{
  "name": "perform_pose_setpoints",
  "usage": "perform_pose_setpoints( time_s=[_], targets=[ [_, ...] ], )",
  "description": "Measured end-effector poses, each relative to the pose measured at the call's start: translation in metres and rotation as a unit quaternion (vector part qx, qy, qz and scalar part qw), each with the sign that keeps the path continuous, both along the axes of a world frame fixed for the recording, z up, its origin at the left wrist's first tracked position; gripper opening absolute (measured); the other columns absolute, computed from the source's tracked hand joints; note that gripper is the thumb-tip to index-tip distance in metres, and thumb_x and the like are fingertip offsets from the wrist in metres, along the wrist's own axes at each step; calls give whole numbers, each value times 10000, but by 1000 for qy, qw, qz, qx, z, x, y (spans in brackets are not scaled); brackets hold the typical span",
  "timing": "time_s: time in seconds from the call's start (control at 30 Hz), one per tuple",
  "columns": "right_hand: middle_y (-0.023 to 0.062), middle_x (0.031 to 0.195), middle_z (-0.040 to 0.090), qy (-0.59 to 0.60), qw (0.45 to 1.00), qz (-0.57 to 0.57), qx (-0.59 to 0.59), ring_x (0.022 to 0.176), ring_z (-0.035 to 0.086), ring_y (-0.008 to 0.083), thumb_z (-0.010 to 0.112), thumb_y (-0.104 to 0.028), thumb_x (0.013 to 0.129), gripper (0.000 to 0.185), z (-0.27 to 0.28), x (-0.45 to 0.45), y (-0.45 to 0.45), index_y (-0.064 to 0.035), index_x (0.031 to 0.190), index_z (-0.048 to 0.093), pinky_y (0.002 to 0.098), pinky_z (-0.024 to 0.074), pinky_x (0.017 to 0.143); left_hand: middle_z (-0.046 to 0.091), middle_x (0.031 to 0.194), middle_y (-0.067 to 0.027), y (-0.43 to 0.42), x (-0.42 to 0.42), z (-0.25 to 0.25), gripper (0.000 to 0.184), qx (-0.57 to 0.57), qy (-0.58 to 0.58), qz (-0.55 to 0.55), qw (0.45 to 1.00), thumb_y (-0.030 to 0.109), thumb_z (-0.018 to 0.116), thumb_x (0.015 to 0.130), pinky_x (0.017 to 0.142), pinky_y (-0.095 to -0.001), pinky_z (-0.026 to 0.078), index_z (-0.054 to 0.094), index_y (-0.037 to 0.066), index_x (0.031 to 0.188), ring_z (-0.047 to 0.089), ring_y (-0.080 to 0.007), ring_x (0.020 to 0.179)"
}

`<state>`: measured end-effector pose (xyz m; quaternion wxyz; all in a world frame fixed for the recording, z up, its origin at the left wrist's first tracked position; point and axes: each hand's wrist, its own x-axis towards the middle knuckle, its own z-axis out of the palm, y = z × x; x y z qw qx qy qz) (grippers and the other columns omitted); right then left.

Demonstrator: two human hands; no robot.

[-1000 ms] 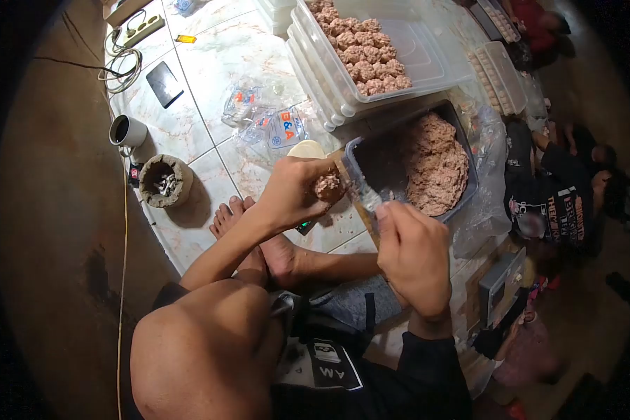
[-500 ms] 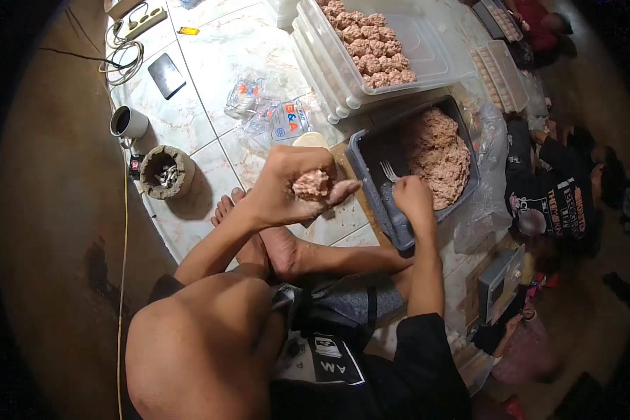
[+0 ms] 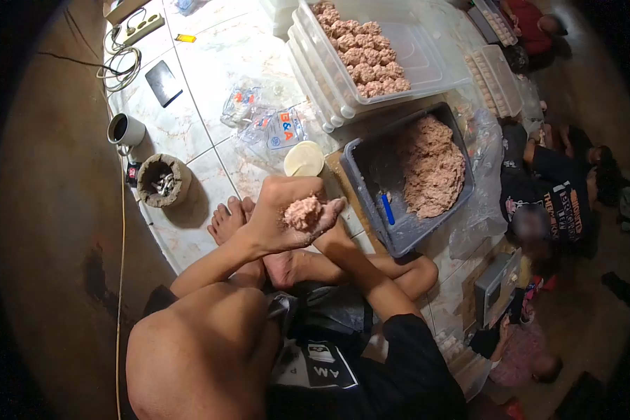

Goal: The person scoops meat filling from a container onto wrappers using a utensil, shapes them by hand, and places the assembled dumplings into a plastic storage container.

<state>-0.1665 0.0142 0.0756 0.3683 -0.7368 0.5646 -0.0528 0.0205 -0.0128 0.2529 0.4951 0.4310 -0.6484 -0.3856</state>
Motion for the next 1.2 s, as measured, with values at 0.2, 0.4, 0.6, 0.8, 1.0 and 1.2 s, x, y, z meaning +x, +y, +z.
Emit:
perform_pose_setpoints(
  time_s=[0.2,0.4,0.6,0.8,1.0,1.2],
  targets=[
    [188,1033,617,-34,961,157,-227,798,674,413,684,-75,879,168,114,-21,-43,-31,1040,672,528,570,732,592,788,6,-3,6,-22,359,54,83,20,995,124,906,812,641,-246,455,630,-3,1004,529,-68,699],
    [162,1008,689,-4,899,16,-438,863,711,353,782,-147,868,214,316,-29,-181,-36,1046,741,441,570,810,566,624,-19,-5,18,-5,307,24,49,14,998,61,882,809,542,-267,426,594,33,705,533,-51,616],
    [181,919,737,37,904,180,-386,862,732,323,822,-340,849,369,262,9,-353,-8,1003,774,415,563,782,610,719,-18,-20,6,-20,312,80,121,17,989,114,903,812,602,-244,464,619,30,910,549,-42,676],
    [181,1088,755,162,979,75,-101,1073,712,303,620,-749,933,773,216,68,-471,-13,1101,783,460,543,936,639,744,-29,-5,24,-35,274,131,98,-14,986,104,887,819,617,-236,477,637,28,903,537,-70,626],
    [256,1263,700,152,970,125,-145,1229,649,367,432,-824,964,903,211,75,-460,-43,1319,713,484,483,1052,574,645,6,-19,18,-28,305,92,131,86,983,123,902,811,597,-251,471,633,14,906,500,-67,610],
    [136,1060,746,-46,864,148,-479,893,749,240,775,-245,935,327,263,61,-300,-62,1202,732,374,586,780,470,638,35,-20,11,-36,374,143,96,87,981,144,931,783,569,-243,396,579,34,845,425,-37,631]
  ],
)
